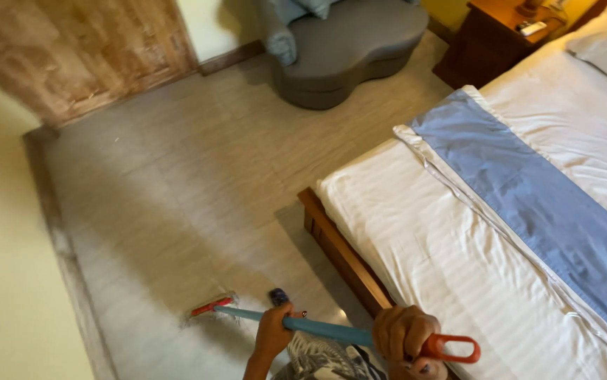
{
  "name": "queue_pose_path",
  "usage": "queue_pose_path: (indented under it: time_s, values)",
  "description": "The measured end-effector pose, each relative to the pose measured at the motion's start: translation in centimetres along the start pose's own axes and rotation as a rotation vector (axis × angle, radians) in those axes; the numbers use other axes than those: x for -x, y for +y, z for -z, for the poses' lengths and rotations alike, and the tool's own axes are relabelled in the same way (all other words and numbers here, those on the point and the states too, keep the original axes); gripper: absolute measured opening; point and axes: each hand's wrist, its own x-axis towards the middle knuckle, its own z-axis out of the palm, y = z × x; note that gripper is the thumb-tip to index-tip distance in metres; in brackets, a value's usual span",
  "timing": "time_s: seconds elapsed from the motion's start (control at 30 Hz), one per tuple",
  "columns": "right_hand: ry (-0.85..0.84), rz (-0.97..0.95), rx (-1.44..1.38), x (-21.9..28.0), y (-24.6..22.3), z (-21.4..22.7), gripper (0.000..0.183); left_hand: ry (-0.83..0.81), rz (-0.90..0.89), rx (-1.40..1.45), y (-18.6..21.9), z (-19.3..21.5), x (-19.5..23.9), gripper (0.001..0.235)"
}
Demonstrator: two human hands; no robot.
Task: Sweeping the floor with a broom and then mopping it with a mop in a hotel room and balcony.
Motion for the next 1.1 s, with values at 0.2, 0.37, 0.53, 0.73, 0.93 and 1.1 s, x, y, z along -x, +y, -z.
queue_pose_path:
  time_s: [0.2,0.37,0.53,0.73,0.93,1.1]
  values:
    - [0.094,-0.062,0.044,-10.7,10.6,3.0,0.032,-0.122,-0.018,0.043,-2.9,7.7,-14.9,0.036]
    - [0.121,-0.153,0.052,-20.7,19.6,8.7,0.035,-0.021,0.073,-0.018,-5.5,13.9,-26.4,0.039]
    - [0.262,-0.067,0.079,-25.3,27.8,16.9,0.036,0.016,0.011,-0.127,-8.5,18.4,-38.4,0.040]
    - [0.493,0.016,0.200,-29.0,33.7,24.5,0.031,-0.243,-0.095,-0.214,-8.0,23.0,-52.8,0.037]
    - [0.727,0.197,0.356,-33.0,34.8,32.2,0.025,-0.421,-0.199,-0.192,-8.8,20.1,-67.1,0.034]
    - [0.703,0.338,0.571,-33.6,33.8,39.3,0.025,-0.748,-0.223,-0.134,-8.6,14.5,-78.5,0.028]
